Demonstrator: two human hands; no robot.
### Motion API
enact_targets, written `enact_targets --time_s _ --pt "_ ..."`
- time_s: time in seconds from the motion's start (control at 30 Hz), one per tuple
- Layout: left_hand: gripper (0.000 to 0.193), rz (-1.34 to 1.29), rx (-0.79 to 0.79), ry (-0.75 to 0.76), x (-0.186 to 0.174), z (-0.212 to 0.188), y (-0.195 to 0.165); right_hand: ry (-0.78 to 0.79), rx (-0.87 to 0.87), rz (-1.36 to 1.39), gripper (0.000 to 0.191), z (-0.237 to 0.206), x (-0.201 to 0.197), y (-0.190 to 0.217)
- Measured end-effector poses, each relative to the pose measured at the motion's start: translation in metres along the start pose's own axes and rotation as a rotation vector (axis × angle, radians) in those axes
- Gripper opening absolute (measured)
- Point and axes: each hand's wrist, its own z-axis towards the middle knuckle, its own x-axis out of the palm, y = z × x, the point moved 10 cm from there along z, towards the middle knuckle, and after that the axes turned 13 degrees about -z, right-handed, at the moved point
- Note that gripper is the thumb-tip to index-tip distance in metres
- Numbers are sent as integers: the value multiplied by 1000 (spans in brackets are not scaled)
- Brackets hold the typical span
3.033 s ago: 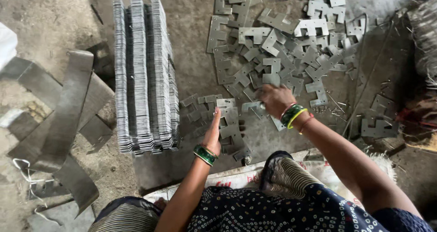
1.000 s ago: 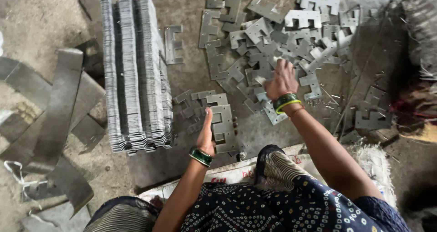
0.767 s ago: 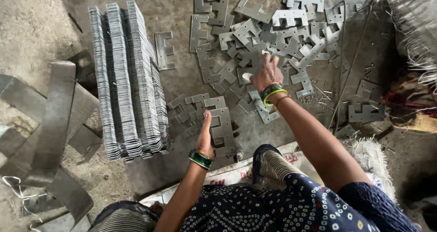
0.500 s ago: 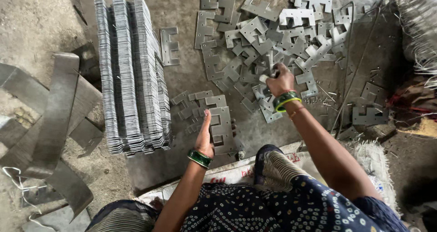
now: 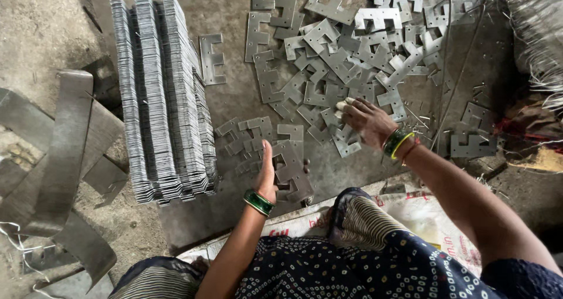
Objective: The person sorts through metal plates on the floor by hand, stacking them into organized piles and moving metal strips and sacks aside.
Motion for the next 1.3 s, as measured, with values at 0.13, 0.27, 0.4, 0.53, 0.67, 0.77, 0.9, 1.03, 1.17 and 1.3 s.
enact_targets --time_s 0.13,0.27,0.4,0.53,0.67,0.77,0.9,1.03,1.17,1.3 --pt "100 -219 35 198 23 -14 -11 -19 -77 76 59 -2 15 0" --pt "91 -376 93 289 33 -28 -25 31 -5 89 65 2 25 2" --pt "98 -417 76 365 45 -35 -32 82 60 130 47 -7 17 19" --pt "87 -450 91 247 34 -29 -29 178 60 124 36 -9 -4 39" --pt "82 -503 38 450 43 -21 -11 280 303 344 46 6 -6 15" --pt "90 -439 103 459 33 -6 1 166 443 335 44 20 -10 -6" --pt "99 -251 99 232 11 19 27 239 407 208 45 42 6 -4" --pt "100 -156 27 233 9 26 50 377 384 178 36 47 5 -4" --pt "101 -149 226 343 13 24 32 122 350 295 45 24 -50 2" --pt "102 -299 236 212 1 28 14 -352 133 222 36 0 -101 33"
